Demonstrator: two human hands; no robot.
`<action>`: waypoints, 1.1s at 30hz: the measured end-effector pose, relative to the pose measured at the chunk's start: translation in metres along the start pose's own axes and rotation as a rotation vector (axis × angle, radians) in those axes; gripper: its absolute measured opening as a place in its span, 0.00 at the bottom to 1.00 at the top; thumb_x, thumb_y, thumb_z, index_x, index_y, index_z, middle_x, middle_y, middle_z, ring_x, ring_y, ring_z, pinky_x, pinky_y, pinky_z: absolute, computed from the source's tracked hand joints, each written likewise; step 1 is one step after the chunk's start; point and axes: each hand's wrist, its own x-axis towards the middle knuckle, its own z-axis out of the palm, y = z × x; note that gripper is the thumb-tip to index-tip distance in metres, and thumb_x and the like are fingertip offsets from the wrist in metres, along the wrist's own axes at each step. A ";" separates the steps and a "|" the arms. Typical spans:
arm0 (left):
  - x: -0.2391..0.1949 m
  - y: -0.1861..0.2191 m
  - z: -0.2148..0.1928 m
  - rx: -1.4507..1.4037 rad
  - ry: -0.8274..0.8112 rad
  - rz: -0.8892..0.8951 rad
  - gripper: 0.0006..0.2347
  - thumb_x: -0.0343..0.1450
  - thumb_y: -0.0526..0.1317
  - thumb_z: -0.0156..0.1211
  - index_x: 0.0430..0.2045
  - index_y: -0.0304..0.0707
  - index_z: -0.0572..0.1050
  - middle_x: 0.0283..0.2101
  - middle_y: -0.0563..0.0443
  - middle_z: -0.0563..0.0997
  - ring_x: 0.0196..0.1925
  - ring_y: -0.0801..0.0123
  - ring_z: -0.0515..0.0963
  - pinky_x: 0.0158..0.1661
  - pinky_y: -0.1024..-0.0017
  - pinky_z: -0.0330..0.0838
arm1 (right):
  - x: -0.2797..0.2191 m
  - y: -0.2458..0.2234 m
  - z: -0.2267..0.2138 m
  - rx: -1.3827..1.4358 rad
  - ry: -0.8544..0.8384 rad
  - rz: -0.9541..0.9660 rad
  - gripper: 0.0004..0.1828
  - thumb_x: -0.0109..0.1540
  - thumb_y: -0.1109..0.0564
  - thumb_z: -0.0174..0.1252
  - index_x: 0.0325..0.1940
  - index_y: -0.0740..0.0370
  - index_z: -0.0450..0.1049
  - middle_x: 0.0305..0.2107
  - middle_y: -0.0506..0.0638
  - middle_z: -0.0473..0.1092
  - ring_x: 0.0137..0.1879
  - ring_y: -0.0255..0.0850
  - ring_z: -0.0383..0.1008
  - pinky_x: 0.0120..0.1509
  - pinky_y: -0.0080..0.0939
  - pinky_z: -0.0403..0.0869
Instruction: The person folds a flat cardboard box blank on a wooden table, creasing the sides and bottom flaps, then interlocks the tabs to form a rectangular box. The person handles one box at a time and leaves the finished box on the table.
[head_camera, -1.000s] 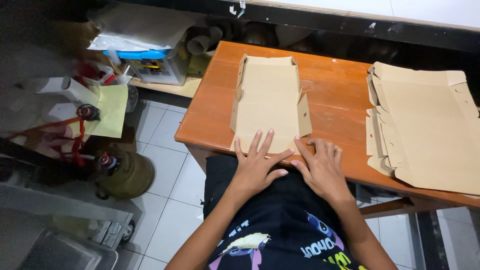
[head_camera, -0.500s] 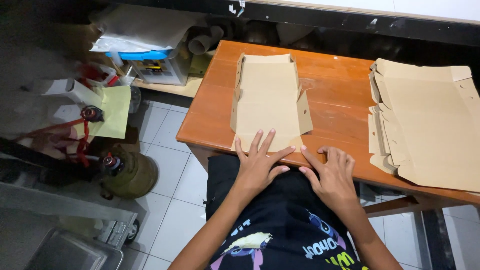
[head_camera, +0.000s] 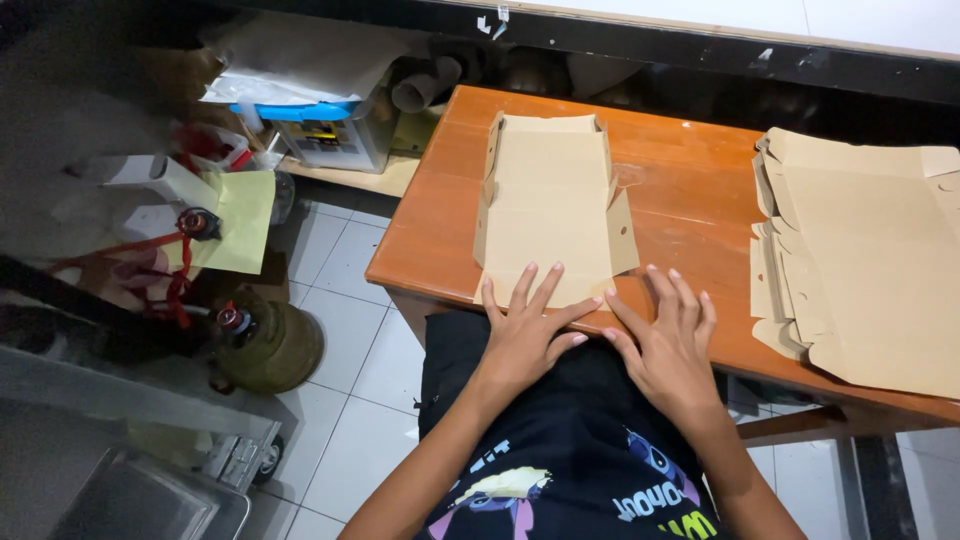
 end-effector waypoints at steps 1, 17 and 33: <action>0.000 0.000 0.000 -0.004 0.003 -0.001 0.20 0.75 0.56 0.49 0.65 0.76 0.64 0.78 0.48 0.50 0.80 0.46 0.41 0.62 0.22 0.20 | -0.006 0.005 0.001 -0.004 -0.001 -0.002 0.28 0.67 0.32 0.45 0.69 0.36 0.68 0.73 0.53 0.46 0.81 0.55 0.34 0.78 0.68 0.34; -0.005 -0.074 -0.062 -0.592 0.796 -0.098 0.09 0.74 0.39 0.56 0.46 0.42 0.78 0.44 0.52 0.82 0.40 0.73 0.80 0.38 0.78 0.73 | -0.015 -0.030 -0.016 0.375 0.388 -0.331 0.22 0.59 0.55 0.68 0.56 0.61 0.75 0.49 0.52 0.74 0.56 0.46 0.73 0.65 0.48 0.65; 0.031 -0.144 -0.042 -0.613 0.371 -0.169 0.21 0.68 0.40 0.64 0.58 0.53 0.73 0.32 0.51 0.83 0.28 0.66 0.80 0.34 0.68 0.74 | 0.068 -0.089 0.054 0.166 0.211 -0.558 0.20 0.64 0.46 0.61 0.59 0.50 0.75 0.45 0.48 0.73 0.56 0.45 0.73 0.60 0.47 0.67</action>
